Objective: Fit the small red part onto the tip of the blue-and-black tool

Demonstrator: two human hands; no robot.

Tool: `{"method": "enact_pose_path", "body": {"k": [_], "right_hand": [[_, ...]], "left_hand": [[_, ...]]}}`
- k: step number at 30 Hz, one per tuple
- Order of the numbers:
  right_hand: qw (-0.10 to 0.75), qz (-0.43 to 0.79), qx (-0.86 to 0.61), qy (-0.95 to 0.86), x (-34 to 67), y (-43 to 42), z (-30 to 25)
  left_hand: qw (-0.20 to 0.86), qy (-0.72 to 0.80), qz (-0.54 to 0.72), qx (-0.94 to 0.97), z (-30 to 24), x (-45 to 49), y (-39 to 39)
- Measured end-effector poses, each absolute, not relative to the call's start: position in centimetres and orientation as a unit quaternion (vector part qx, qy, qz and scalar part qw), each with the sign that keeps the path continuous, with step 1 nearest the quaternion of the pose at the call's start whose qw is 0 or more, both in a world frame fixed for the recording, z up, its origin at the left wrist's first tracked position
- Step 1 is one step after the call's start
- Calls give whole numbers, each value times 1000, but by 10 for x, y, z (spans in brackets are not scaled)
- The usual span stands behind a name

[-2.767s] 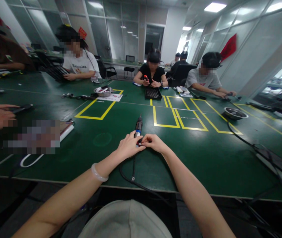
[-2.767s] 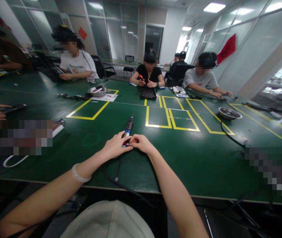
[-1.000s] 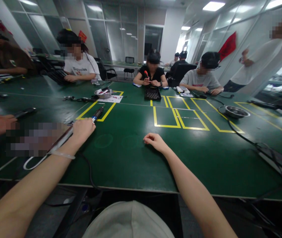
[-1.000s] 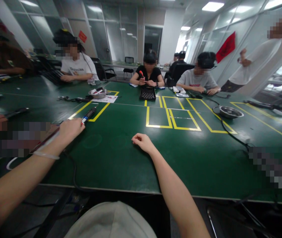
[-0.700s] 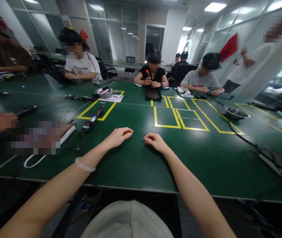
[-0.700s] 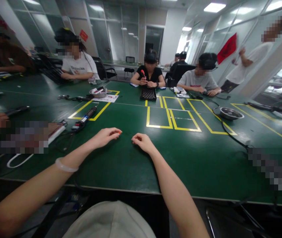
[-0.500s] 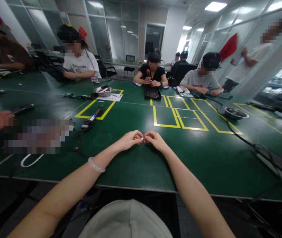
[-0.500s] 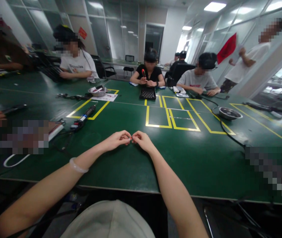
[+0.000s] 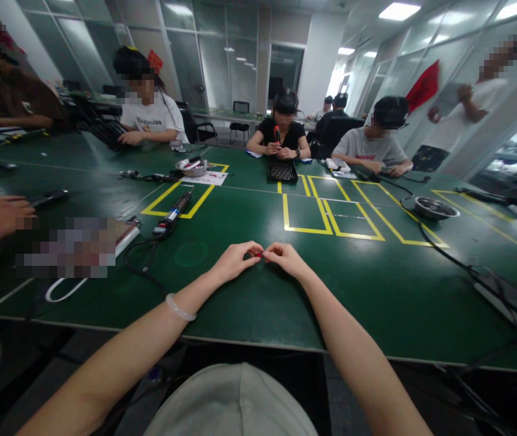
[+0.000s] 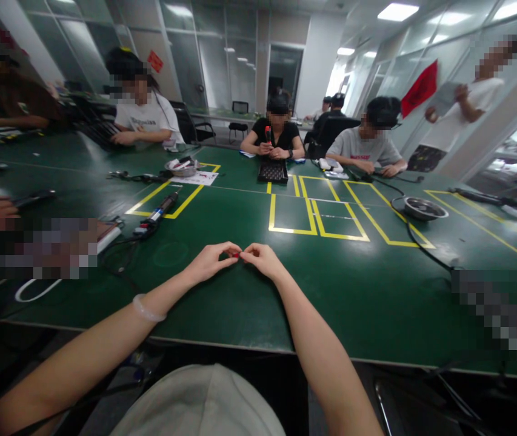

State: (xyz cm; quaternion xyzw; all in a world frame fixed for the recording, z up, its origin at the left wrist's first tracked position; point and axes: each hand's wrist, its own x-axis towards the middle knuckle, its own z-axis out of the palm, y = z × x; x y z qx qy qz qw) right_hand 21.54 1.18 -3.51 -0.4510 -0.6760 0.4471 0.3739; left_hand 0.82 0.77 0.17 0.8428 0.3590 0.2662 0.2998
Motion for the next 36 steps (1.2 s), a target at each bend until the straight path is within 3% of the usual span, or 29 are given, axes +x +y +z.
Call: {"method": "enact_pose_path", "body": {"k": [5, 13, 17, 24, 30, 36], "right_hand": [[380, 467, -433, -671, 214, 9, -32], [381, 450, -429, -684, 215, 8, -29], [384, 451, -441, -674, 217, 9, -31], [379, 455, -445, -672, 215, 8, -31], [373, 452, -451, -673, 214, 7, -30], [372, 445, -454, -676, 215, 7, -30]], "left_hand": [[158, 363, 238, 887, 4, 8, 5], [102, 342, 181, 916, 4, -2, 15], [34, 446, 139, 883, 11, -44, 33], [-189, 706, 41, 681, 25, -161, 38], [-83, 746, -68, 657, 27, -196, 44], [-77, 673, -77, 732, 17, -165, 60]]}}
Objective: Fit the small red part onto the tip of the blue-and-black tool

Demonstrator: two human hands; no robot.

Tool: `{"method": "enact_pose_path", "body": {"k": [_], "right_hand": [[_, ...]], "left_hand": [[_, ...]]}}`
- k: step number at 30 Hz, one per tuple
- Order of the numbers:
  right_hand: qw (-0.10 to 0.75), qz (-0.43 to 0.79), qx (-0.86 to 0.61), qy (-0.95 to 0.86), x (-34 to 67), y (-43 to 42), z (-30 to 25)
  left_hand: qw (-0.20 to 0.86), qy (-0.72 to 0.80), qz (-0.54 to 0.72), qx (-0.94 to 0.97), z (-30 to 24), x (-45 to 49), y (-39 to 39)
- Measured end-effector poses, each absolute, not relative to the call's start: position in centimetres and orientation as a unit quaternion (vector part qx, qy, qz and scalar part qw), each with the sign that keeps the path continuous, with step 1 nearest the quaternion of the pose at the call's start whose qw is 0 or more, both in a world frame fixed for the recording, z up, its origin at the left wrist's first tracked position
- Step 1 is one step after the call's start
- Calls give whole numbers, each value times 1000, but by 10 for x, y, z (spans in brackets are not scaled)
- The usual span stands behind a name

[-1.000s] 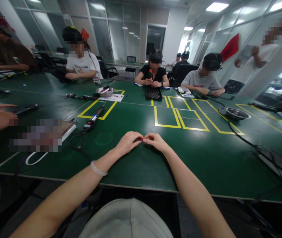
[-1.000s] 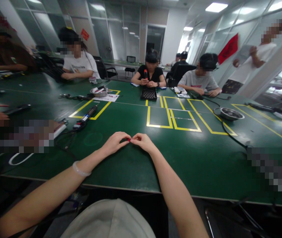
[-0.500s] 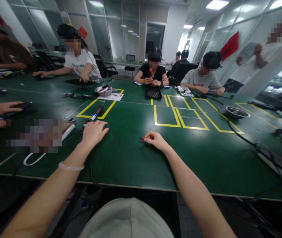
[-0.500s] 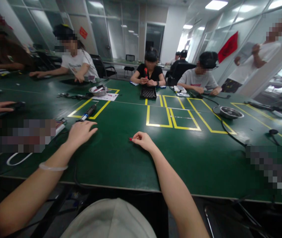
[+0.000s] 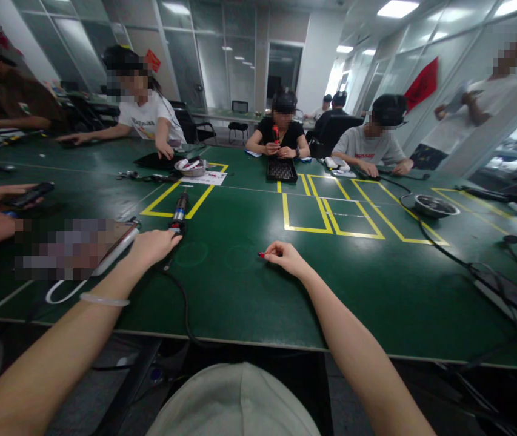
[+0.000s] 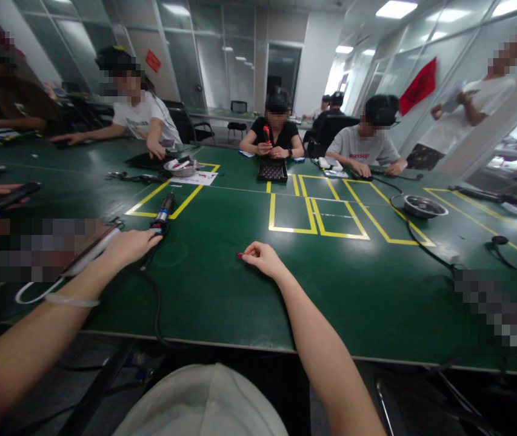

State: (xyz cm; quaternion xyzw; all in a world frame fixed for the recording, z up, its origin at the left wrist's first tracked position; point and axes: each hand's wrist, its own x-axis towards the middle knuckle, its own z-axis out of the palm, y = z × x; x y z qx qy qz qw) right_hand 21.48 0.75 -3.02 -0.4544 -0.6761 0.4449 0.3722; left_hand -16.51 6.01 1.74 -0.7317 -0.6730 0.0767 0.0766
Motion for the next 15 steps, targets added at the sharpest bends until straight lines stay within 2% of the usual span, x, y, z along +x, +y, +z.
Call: {"method": "enact_pose_path", "body": {"k": [6, 15], "right_hand": [[381, 436, -449, -681, 216, 12, -36], [376, 414, -435, -706, 219, 19, -49]], "left_hand": [[85, -639, 37, -763, 10, -102, 49], [62, -549, -16, -833, 7, -23, -22]]}}
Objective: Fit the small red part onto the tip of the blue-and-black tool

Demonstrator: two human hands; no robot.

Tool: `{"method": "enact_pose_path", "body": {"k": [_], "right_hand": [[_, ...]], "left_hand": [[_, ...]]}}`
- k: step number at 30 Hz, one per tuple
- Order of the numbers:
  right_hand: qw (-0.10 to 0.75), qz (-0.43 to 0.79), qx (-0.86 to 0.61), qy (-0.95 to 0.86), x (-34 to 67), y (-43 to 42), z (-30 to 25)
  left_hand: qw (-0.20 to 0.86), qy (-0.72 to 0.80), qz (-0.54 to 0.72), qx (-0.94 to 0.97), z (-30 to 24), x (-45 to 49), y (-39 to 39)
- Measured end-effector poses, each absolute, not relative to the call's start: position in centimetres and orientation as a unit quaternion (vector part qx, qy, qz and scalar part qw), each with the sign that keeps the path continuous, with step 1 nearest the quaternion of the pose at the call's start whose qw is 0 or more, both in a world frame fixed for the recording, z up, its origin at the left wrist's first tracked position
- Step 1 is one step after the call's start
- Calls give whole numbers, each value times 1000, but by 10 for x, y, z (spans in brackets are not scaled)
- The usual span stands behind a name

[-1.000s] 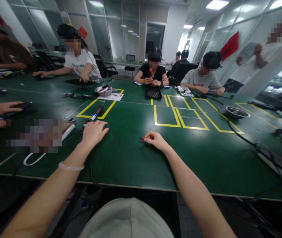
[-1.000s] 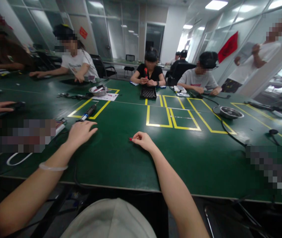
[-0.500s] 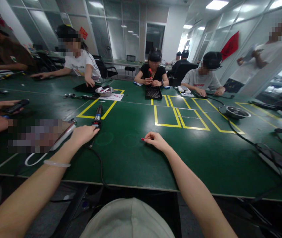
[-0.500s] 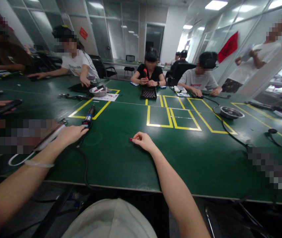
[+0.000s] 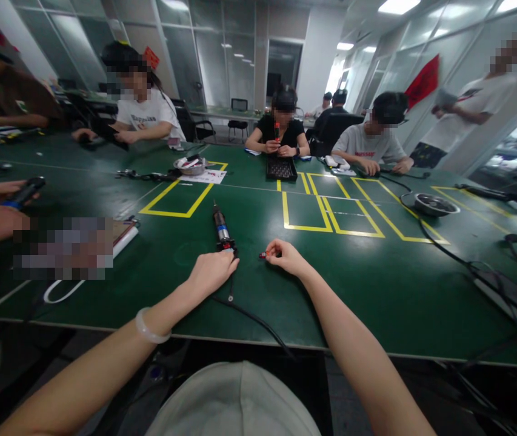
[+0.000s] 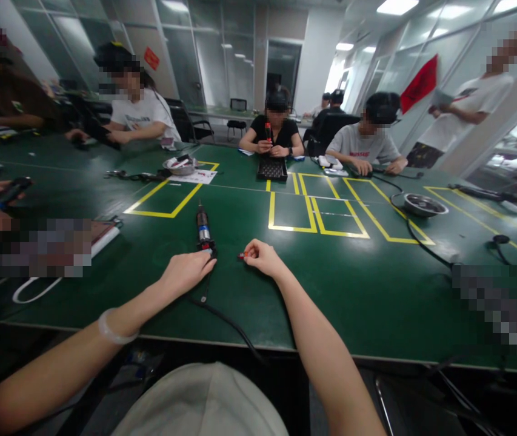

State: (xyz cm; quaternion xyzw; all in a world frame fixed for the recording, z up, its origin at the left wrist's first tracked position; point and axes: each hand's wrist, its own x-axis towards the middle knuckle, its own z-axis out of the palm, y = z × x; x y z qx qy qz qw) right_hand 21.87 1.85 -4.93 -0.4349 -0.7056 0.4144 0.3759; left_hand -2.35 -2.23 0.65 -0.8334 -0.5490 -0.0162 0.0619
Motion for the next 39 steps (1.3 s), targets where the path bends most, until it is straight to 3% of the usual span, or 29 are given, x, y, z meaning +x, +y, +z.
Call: {"method": "enact_pose_path", "body": {"k": [16, 22, 39], "right_hand": [[309, 425, -401, -751, 216, 7, -32], [316, 497, -388, -709, 214, 6, -31], [346, 513, -392, -681, 208, 4, -33]], "left_hand": [[13, -438, -19, -899, 13, 13, -63], [6, -441, -15, -897, 14, 13, -63], [-58, -502, -98, -858, 16, 5, -61]]}}
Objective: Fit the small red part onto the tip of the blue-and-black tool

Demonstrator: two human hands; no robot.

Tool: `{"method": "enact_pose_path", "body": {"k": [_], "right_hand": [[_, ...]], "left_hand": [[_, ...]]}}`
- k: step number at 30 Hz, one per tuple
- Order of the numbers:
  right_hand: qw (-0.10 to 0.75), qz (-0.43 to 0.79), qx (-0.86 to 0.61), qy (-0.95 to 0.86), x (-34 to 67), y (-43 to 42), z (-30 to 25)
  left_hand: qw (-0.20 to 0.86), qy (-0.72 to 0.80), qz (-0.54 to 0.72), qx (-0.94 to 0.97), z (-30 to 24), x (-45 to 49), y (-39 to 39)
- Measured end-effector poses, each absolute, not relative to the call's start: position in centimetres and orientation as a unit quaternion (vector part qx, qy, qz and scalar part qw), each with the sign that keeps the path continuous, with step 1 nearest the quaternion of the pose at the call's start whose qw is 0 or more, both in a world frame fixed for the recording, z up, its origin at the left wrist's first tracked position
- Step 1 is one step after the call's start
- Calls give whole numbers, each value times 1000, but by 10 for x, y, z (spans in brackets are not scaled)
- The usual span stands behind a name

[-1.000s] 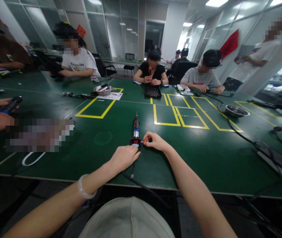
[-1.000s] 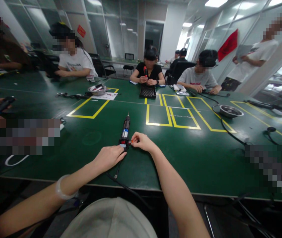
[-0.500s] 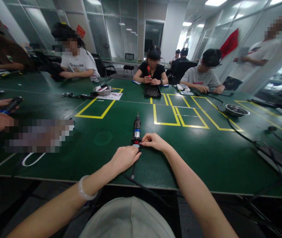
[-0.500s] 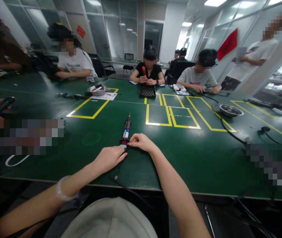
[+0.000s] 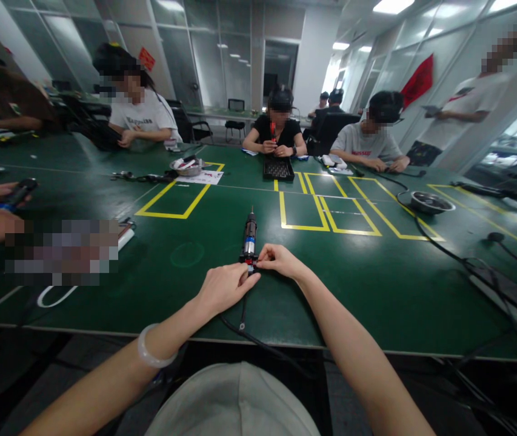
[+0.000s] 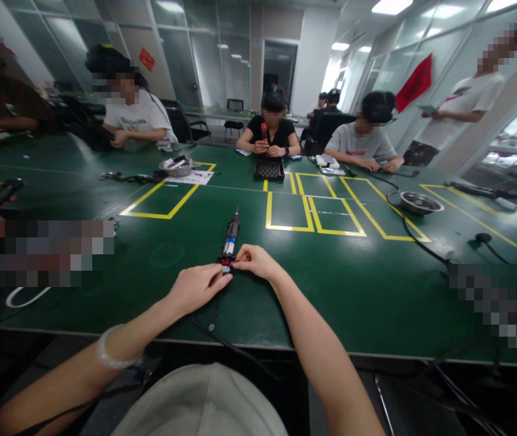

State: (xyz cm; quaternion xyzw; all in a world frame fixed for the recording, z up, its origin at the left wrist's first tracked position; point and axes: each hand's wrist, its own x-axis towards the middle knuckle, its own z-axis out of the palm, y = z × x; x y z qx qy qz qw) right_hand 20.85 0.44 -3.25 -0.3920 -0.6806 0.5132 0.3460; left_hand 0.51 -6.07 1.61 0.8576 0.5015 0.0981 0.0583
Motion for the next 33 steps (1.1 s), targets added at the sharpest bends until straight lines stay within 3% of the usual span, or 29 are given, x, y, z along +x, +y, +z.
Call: {"method": "enact_pose_path", "body": {"k": [4, 9, 19, 33], "right_hand": [[346, 506, -395, -684, 207, 3, -32], [346, 500, -401, -685, 209, 3, -29], [348, 400, -424, -734, 213, 8, -31], [347, 380, -457, -726, 217, 9, -33]], "left_hand": [[57, 531, 146, 833, 19, 4, -47], [78, 538, 44, 838, 16, 13, -26], [33, 561, 37, 826, 15, 24, -14], [25, 625, -47, 779, 6, -124, 72]]}}
